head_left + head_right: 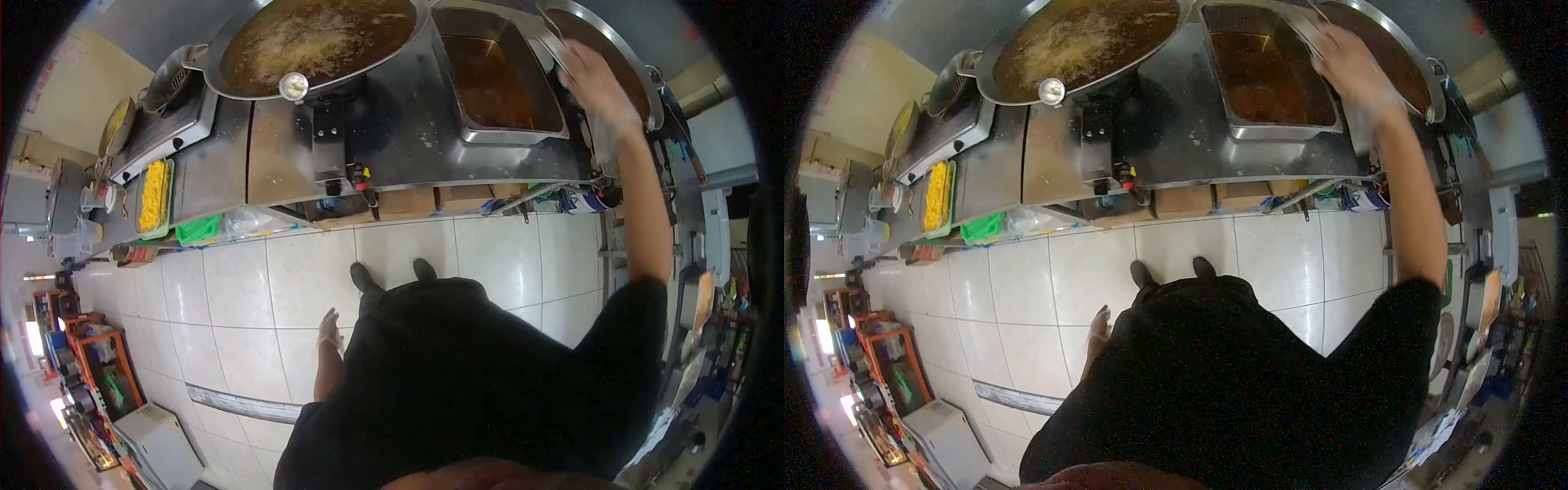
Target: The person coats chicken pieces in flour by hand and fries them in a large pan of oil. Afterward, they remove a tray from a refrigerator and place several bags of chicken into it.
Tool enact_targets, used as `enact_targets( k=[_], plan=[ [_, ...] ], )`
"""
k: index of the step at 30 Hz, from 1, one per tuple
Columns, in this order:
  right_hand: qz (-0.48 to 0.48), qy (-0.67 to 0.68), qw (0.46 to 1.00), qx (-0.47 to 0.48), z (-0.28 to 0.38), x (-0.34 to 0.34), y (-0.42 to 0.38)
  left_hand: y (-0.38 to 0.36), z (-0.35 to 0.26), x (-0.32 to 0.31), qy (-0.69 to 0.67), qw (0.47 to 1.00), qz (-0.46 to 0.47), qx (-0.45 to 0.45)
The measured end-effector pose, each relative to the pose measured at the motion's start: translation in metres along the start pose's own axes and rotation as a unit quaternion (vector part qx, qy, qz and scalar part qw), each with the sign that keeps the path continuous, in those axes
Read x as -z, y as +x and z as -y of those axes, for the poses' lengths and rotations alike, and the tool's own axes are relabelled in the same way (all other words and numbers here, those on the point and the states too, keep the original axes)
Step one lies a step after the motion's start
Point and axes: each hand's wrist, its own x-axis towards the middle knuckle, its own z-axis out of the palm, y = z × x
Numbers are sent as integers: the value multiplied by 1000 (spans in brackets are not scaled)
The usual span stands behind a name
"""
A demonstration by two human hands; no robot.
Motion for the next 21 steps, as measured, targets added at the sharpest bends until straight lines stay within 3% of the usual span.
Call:
enact_targets(
  k=[2,4,6,7,9,10,11,12,13,14,15,16,18,19,21],
  plan=[
    [-79,-21,993,-81,-16,-1,-57,-25,30,-17,-20,998,-43,28],
    [-160,-90,982,-51,-54,-32,-110,-38,67,-25,-38,996,-50,63],
    [-51,-69,980,-182,-63,-50,-148,-45,108,-37,-67,987,-113,90],
    [-23,-99,977,-189,-89,-69,-164,-38,168,-27,-103,981,-129,101],
    [-45,-25,996,-73,-140,-107,-184,-8,194,-24,114,985,-113,65],
    [-8,-82,995,-55,-162,-123,-187,-36,181,-32,121,983,-130,51],
    [34,-66,990,-124,-149,-123,-183,-55,171,-49,62,983,-170,42],
    [-32,-71,995,69,-183,-137,-182,-66,162,-63,-27,986,-162,-7],
    [18,-139,989,39,-238,-159,-174,-81,142,-67,99,978,-182,-31],
    [7,-172,984,40,-235,-159,-168,-89,131,-70,147,967,-190,-79],
    [-7,-276,951,138,-355,-199,-149,-108,115,-82,86,972,-197,-93],
    [53,-240,966,76,-342,-182,-131,-123,101,-89,33,972,-201,-114],
    [77,-273,956,70,-225,-132,-118,-118,109,-99,-36,965,-201,-164],
    [74,-266,956,99,-183,-113,-112,-135,105,-111,-59,960,-219,-164],
    [75,-358,915,168,-114,-96,-104,-198,81,-142,-302,919,-224,-120]
  ],
)
